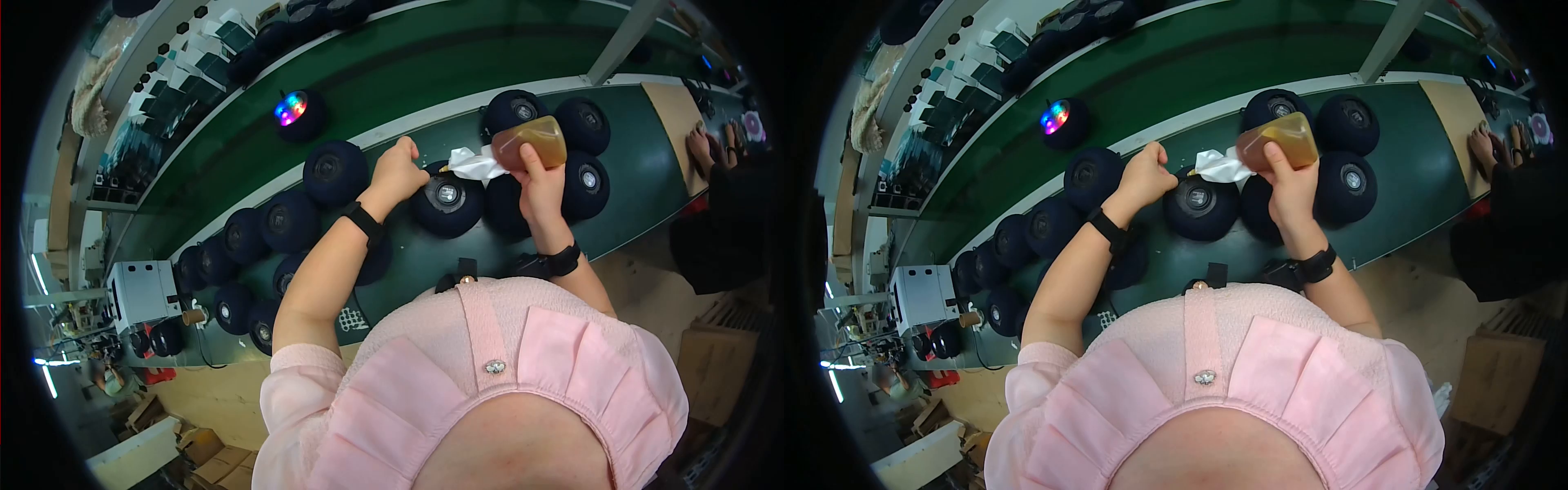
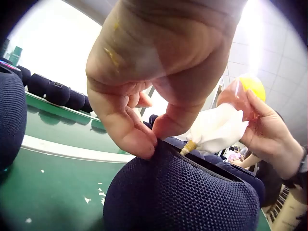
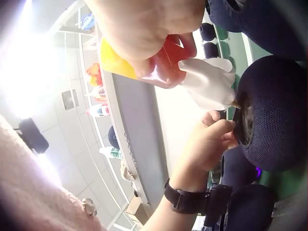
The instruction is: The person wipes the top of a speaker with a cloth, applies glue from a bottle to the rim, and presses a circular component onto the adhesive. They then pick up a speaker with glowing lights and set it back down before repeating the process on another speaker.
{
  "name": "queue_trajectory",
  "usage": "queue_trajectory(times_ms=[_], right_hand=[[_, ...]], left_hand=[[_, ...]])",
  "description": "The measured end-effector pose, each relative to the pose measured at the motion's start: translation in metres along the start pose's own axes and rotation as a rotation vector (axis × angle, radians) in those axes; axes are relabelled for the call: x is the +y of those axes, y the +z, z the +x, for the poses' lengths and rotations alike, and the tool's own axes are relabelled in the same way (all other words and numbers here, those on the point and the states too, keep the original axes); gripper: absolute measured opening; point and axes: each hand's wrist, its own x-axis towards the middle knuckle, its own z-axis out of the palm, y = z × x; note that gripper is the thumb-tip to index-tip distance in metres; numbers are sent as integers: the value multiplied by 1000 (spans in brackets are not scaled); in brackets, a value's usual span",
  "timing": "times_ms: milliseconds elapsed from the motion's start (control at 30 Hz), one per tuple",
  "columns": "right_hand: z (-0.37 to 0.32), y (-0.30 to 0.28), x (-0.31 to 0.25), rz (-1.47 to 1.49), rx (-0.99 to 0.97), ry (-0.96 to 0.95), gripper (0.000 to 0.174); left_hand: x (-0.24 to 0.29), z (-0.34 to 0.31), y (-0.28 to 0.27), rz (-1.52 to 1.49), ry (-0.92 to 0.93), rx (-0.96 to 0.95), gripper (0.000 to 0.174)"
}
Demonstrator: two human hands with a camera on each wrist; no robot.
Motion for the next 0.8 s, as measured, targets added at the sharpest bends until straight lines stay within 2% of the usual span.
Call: queue_trajectory(times_ms=[33,67,100,167,200,267,300,367,400,433,500,633,733,800], right_hand=[[2,-2,-3,99,39,131,43],[6,-8,-2,119,34,172,35],[9,-12,-2,125,38,171,35],[13,-17,-6,326,65,333,41],[12,-15,-11,369,89,371,44],[11,-13,-15,410,128,379,44],[12,-13,-16,446,163,392,44],[15,-14,-14,444,169,374,45],[16,-15,-14,437,171,359,47],[17,-14,-14,437,166,355,47],[16,-11,-14,431,184,347,47],[21,-11,-14,383,133,318,45],[23,-8,-11,346,121,284,43],[25,-1,-11,294,100,243,41]], left_hand=[[-2,-2,0,-1,-13,0,33],[-1,-5,-2,-2,-25,1,32],[1,-8,-5,4,-23,-2,32],[7,-13,-9,-46,-291,-109,32],[5,-13,-9,-41,-287,-111,32],[1,-13,-10,280,-172,-86,32],[2,-11,-12,284,-166,-85,32],[6,-8,-16,189,-13,62,33],[1,-2,-12,99,162,155,31],[-1,4,-9,99,165,160,31],[1,10,-8,113,371,243,33],[2,24,-4,302,220,244,30],[7,27,-7,335,137,237,31],[5,30,-5,365,135,254,32]])
